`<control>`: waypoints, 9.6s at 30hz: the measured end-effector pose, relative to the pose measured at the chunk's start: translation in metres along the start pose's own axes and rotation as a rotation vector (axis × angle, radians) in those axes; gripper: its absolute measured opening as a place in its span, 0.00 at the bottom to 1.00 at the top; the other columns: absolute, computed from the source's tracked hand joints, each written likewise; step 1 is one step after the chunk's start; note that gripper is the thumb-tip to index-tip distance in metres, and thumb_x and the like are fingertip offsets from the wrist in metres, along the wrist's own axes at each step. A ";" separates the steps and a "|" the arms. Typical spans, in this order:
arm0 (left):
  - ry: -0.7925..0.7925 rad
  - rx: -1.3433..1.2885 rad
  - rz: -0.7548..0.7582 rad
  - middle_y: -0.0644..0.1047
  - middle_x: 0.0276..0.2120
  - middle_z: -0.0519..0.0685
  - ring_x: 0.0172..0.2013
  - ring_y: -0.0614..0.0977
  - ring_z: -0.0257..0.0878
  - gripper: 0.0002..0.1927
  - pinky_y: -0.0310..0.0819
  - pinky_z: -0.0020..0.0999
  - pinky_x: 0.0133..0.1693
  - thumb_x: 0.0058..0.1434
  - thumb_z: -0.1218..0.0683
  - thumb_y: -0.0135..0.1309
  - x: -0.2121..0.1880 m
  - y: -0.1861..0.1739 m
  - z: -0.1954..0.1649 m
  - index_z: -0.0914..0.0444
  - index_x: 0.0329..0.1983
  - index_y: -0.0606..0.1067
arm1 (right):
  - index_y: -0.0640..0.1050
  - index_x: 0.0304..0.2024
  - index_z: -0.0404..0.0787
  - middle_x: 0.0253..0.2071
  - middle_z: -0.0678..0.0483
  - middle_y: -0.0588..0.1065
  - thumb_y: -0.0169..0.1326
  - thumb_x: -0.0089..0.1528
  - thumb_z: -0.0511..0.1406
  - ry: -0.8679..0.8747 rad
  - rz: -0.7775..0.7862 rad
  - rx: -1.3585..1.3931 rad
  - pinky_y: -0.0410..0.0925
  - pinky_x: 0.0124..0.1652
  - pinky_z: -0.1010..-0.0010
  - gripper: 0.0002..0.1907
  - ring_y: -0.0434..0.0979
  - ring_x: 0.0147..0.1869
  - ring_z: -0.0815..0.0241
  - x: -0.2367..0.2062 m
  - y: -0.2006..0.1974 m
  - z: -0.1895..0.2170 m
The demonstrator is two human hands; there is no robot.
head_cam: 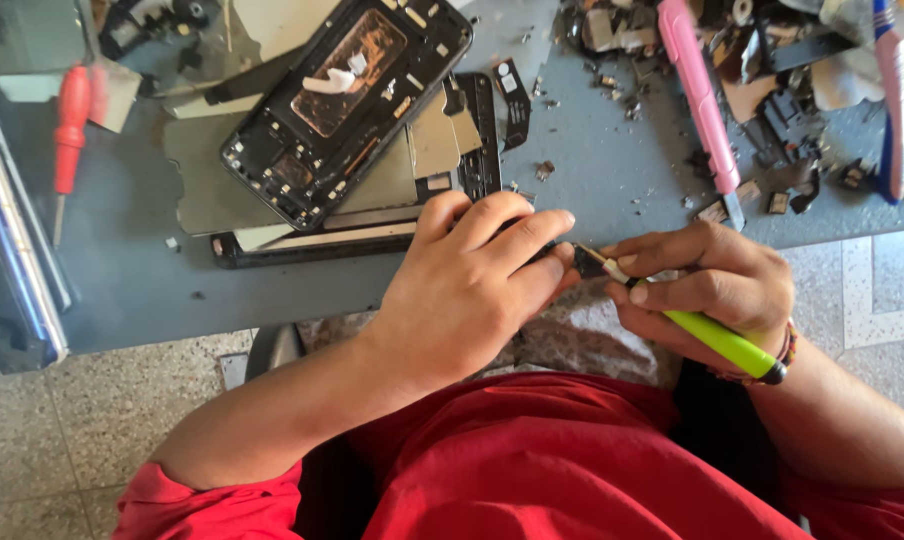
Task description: The person repairs a disassembled smartphone at a cluttered workbench. They use a pink utility knife and tweezers to pry and lift small components from the phone board, then use a green-handled screwdriver to unscrew parts, reposition the phone chassis, and continue working on the internal board.
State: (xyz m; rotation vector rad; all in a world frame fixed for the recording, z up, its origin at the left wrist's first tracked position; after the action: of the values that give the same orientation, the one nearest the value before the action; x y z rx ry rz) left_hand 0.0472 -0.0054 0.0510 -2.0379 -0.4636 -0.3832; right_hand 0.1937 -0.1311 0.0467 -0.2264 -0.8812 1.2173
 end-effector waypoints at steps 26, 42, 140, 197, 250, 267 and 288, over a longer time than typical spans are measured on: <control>0.010 0.055 -0.105 0.77 0.51 0.42 0.54 0.75 0.38 0.08 0.64 0.42 0.55 0.67 0.53 0.62 0.023 -0.034 -0.026 0.59 0.46 0.81 | 0.73 0.37 0.37 0.41 0.49 0.74 0.62 0.58 0.24 0.061 -0.163 0.127 0.81 0.51 0.61 0.11 0.82 0.46 0.55 0.019 -0.048 0.023; -0.134 0.114 -0.191 0.79 0.52 0.44 0.57 0.76 0.41 0.12 0.63 0.43 0.58 0.65 0.56 0.65 0.004 -0.033 -0.030 0.61 0.50 0.81 | 0.76 0.54 0.31 0.44 0.48 0.77 0.63 0.70 0.31 0.465 -0.176 -0.617 0.70 0.36 0.74 0.13 0.80 0.37 0.59 0.046 -0.112 -0.013; -0.188 0.209 -0.103 0.77 0.62 0.48 0.67 0.70 0.44 0.17 0.55 0.48 0.61 0.72 0.42 0.58 0.021 -0.003 -0.042 0.59 0.49 0.78 | 0.82 0.51 0.34 0.38 0.48 0.80 0.66 0.61 0.29 0.557 0.073 -0.401 0.70 0.32 0.71 0.15 0.80 0.35 0.61 0.033 -0.094 0.026; -0.191 0.201 -0.123 0.75 0.64 0.45 0.68 0.66 0.45 0.24 0.53 0.48 0.64 0.71 0.37 0.60 0.017 0.005 -0.021 0.58 0.56 0.80 | 0.76 0.56 0.27 0.53 0.45 0.76 0.61 0.69 0.24 0.397 -0.191 -0.698 0.72 0.51 0.72 0.14 0.75 0.49 0.58 0.008 -0.114 -0.022; -0.472 0.361 -0.168 0.71 0.65 0.58 0.69 0.67 0.56 0.39 0.52 0.54 0.67 0.64 0.46 0.71 0.006 -0.098 0.059 0.65 0.71 0.65 | 0.82 0.45 0.34 0.41 0.49 0.80 0.66 0.67 0.26 0.232 -0.123 -0.437 0.73 0.37 0.73 0.05 0.81 0.39 0.59 0.010 -0.067 0.043; -0.266 -0.101 -0.064 0.71 0.58 0.52 0.58 0.75 0.49 0.43 0.67 0.46 0.61 0.54 0.49 0.75 0.019 -0.089 -0.023 0.62 0.67 0.64 | 0.80 0.47 0.27 0.43 0.45 0.79 0.65 0.70 0.26 0.343 -0.382 -0.401 0.60 0.31 0.81 0.07 0.71 0.35 0.66 -0.056 -0.127 0.008; -0.176 -0.083 0.024 0.68 0.62 0.56 0.62 0.73 0.52 0.38 0.63 0.52 0.63 0.55 0.46 0.71 0.001 -0.030 -0.024 0.62 0.63 0.67 | 0.79 0.46 0.29 0.43 0.43 0.82 0.66 0.68 0.27 0.307 -0.262 -0.381 0.60 0.26 0.82 0.08 0.72 0.27 0.70 -0.033 -0.102 0.014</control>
State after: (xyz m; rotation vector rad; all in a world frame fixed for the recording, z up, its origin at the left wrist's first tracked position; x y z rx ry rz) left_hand 0.0321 -0.0125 0.0855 -2.1657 -0.5376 -0.2120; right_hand 0.2552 -0.2024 0.1007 -0.5707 -0.8364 0.7398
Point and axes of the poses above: each hand's wrist, its own x-axis towards the middle knuckle, its own y-axis out of the palm, z = x × y, the point moved 7 cm from there along x, towards the middle knuckle
